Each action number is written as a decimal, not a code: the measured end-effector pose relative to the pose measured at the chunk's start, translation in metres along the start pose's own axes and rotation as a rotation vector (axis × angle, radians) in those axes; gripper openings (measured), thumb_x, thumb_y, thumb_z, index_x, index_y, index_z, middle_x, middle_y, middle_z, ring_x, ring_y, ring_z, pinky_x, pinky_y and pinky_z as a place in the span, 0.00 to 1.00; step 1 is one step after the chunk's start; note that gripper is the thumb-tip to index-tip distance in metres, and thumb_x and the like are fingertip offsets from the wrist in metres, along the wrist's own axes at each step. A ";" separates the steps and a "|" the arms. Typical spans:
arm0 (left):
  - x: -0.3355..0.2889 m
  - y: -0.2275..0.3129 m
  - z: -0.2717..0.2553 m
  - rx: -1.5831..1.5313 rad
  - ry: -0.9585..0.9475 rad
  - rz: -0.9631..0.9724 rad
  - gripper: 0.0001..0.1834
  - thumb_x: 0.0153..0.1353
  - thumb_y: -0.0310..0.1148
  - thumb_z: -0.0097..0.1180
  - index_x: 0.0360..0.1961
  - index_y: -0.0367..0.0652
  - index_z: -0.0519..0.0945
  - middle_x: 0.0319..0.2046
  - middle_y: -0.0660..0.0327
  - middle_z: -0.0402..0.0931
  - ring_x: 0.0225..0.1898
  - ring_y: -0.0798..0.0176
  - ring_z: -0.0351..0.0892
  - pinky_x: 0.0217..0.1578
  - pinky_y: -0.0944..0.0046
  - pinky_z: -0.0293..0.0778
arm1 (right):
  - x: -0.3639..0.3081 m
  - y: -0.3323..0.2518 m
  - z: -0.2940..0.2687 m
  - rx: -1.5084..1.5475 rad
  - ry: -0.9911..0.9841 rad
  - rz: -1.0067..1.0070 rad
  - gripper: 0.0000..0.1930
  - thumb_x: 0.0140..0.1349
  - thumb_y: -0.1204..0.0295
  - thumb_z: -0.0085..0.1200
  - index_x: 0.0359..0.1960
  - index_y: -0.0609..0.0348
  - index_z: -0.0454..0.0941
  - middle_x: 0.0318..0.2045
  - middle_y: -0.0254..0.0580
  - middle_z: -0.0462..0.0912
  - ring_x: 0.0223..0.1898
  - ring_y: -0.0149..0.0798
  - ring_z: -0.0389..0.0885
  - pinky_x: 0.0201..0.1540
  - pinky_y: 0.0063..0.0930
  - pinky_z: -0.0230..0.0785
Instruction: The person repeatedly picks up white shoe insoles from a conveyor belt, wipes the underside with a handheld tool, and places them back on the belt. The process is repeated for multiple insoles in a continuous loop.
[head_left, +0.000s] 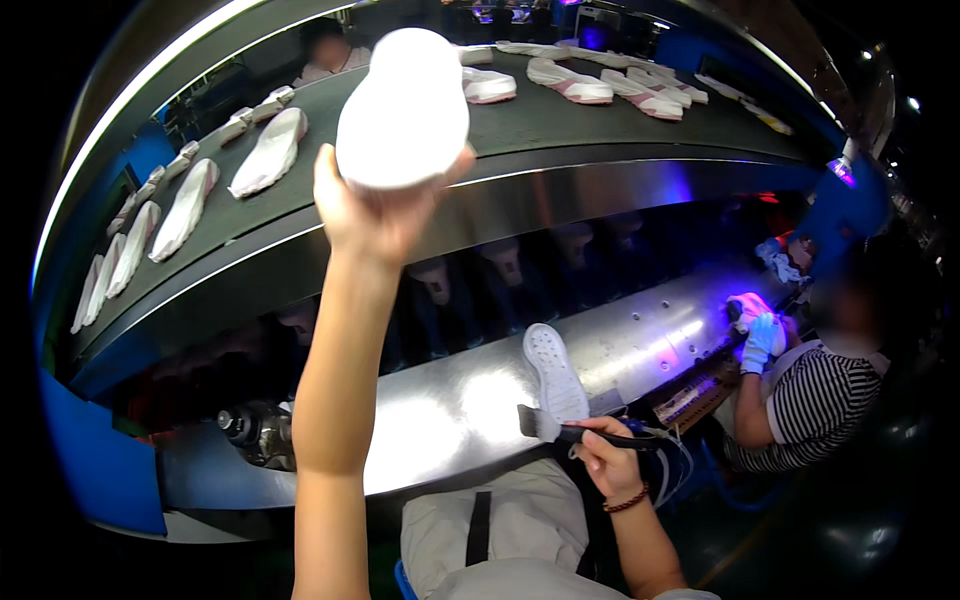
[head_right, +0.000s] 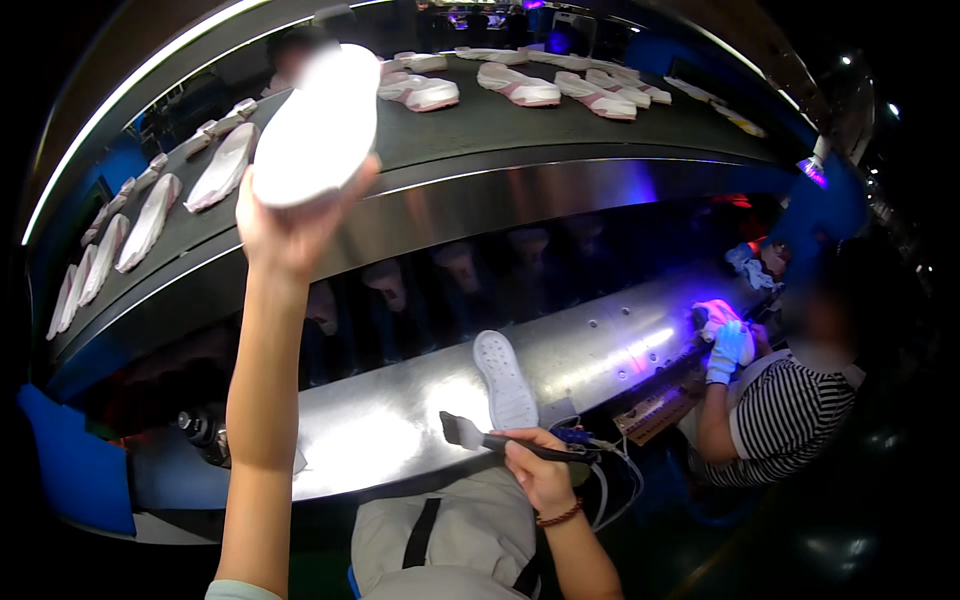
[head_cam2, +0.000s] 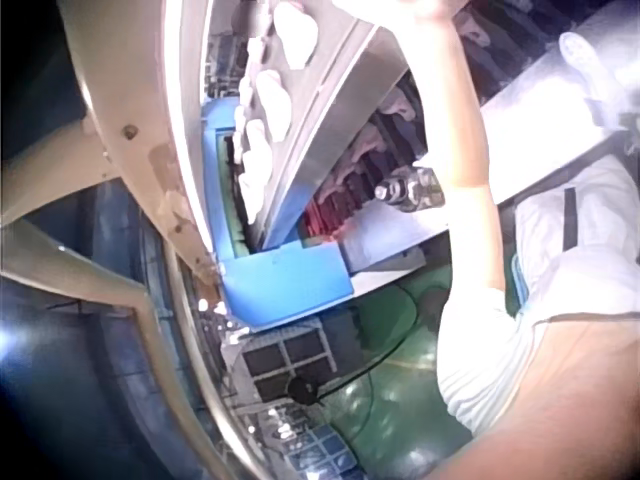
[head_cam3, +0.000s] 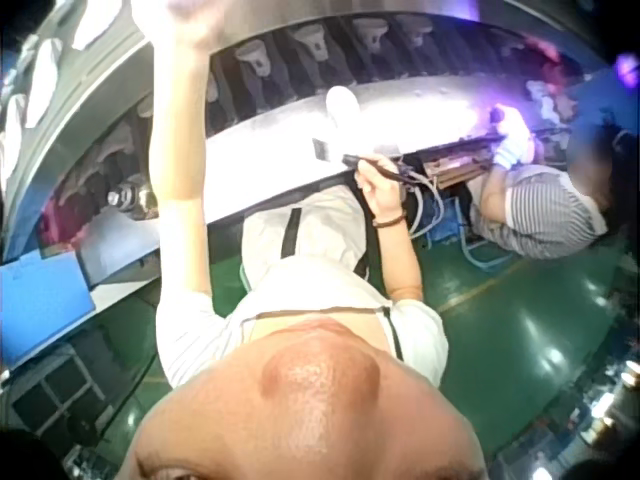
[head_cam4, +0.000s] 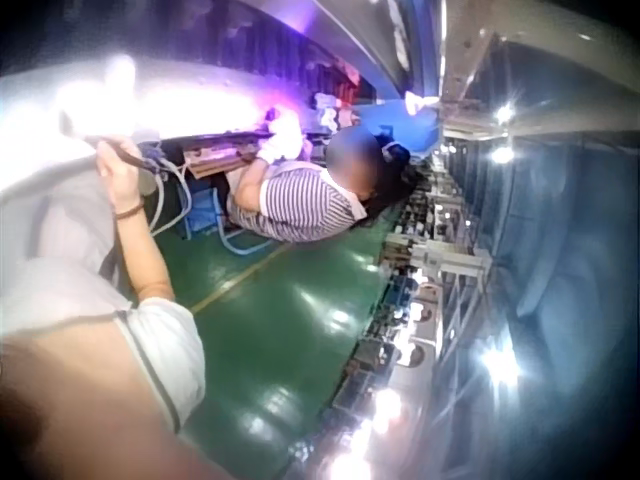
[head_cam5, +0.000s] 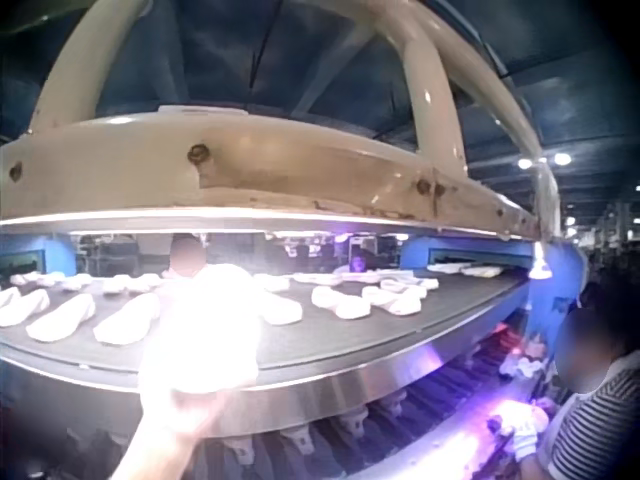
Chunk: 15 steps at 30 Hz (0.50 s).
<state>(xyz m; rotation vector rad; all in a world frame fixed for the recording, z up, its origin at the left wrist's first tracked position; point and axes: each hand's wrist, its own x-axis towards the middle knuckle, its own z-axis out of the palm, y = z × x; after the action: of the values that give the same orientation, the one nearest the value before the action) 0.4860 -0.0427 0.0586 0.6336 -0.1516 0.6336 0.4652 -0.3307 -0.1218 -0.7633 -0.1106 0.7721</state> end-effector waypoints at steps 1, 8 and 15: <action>0.020 0.000 -0.008 -0.155 0.177 0.022 0.35 0.56 0.53 0.22 0.57 0.36 0.46 0.57 0.47 0.45 0.58 0.48 0.47 0.54 0.44 0.51 | 0.002 0.004 0.000 0.008 0.013 0.007 0.06 0.51 0.83 0.46 0.32 0.68 0.70 0.35 0.54 0.75 0.16 0.23 0.63 0.21 0.12 0.58; 0.070 -0.066 0.009 0.379 0.245 -0.090 0.45 0.49 0.51 0.46 0.57 0.31 0.42 0.58 0.46 0.43 0.59 0.52 0.46 0.57 0.58 0.45 | 0.008 0.006 -0.030 -0.036 0.162 0.004 0.07 0.52 0.82 0.46 0.33 0.66 0.70 0.37 0.52 0.74 0.24 0.28 0.71 0.29 0.18 0.67; 0.165 -0.097 -0.006 1.868 0.046 0.172 0.43 0.45 0.46 0.51 0.55 0.28 0.50 0.56 0.43 0.49 0.59 0.50 0.48 0.56 0.62 0.49 | 0.011 0.012 -0.042 -0.037 0.193 -0.015 0.11 0.49 0.86 0.46 0.36 0.67 0.70 0.38 0.51 0.74 0.31 0.34 0.74 0.34 0.21 0.69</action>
<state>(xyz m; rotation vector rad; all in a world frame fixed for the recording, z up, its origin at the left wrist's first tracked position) 0.6756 -0.0160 0.0574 2.4072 0.5340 0.8434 0.4811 -0.3418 -0.1625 -0.8669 0.0431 0.6805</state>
